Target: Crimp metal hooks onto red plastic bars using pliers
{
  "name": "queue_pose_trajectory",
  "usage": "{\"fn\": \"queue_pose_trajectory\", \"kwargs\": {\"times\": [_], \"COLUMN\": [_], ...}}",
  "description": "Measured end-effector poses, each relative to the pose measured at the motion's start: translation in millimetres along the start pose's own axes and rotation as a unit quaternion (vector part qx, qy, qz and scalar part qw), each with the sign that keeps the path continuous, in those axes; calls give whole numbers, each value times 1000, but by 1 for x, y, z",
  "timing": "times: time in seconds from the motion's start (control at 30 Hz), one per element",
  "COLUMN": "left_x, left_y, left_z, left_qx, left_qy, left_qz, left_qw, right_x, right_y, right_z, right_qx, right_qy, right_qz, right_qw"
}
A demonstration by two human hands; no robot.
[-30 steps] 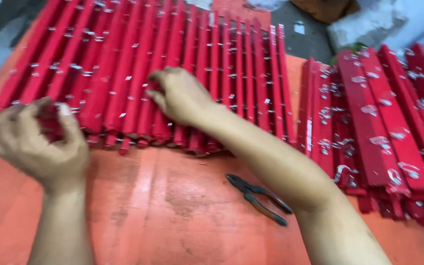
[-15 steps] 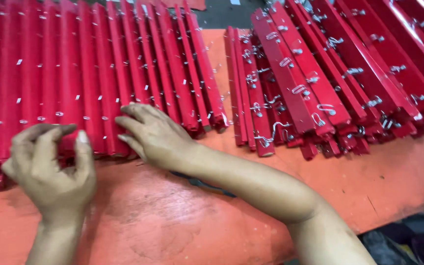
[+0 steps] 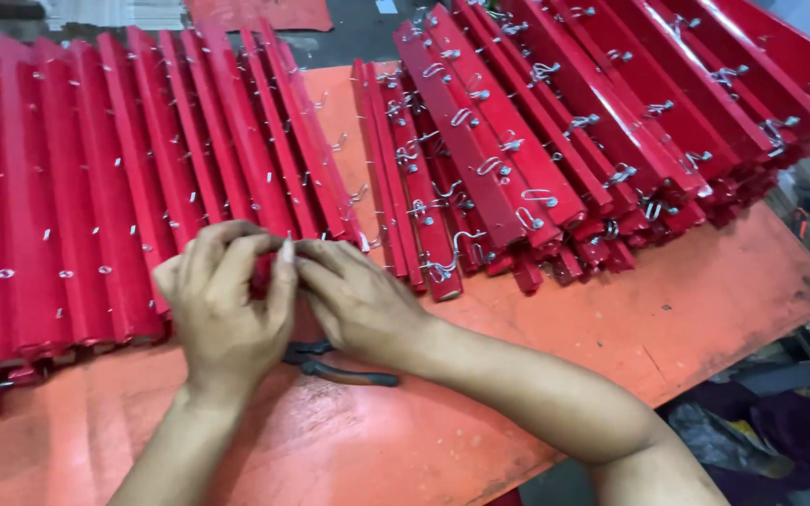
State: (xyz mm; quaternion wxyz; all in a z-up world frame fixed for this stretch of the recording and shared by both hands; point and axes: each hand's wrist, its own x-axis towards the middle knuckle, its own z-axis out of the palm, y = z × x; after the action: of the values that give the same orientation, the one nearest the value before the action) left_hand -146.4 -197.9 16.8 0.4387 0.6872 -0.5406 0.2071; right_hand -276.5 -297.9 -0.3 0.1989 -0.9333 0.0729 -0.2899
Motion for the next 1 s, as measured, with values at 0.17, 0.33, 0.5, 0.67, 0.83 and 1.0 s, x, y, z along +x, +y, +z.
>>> {"fn": "queue_pose_trajectory", "kwargs": {"times": [0.17, 0.33, 0.5, 0.67, 0.83, 1.0], "left_x": [10, 15, 15, 27, 37, 43], "left_y": [20, 40, 52, 61, 75, 90], "left_z": [31, 53, 84, 116, 141, 147], "left_qx": [-20, -38, -60, -109, -139, -172], "left_qy": [-31, -65, -91, -104, -129, -126], "left_qz": [17, 2, -10, -18, -19, -23], "left_qw": [999, 997, 994, 988, 982, 977], "right_x": [-15, -32, -40, -45, -48, -52], "right_y": [44, 79, 81, 90, 93, 87], "right_z": [-19, -43, -68, -85, -86, -97], "right_qx": [-91, -175, -230, -261, -261, -206], "right_qy": [53, -9, -47, -64, -40, -2], "right_qz": [30, 139, 225, 275, 256, 249], "right_qw": [994, 975, 946, 923, 930, 946]}}
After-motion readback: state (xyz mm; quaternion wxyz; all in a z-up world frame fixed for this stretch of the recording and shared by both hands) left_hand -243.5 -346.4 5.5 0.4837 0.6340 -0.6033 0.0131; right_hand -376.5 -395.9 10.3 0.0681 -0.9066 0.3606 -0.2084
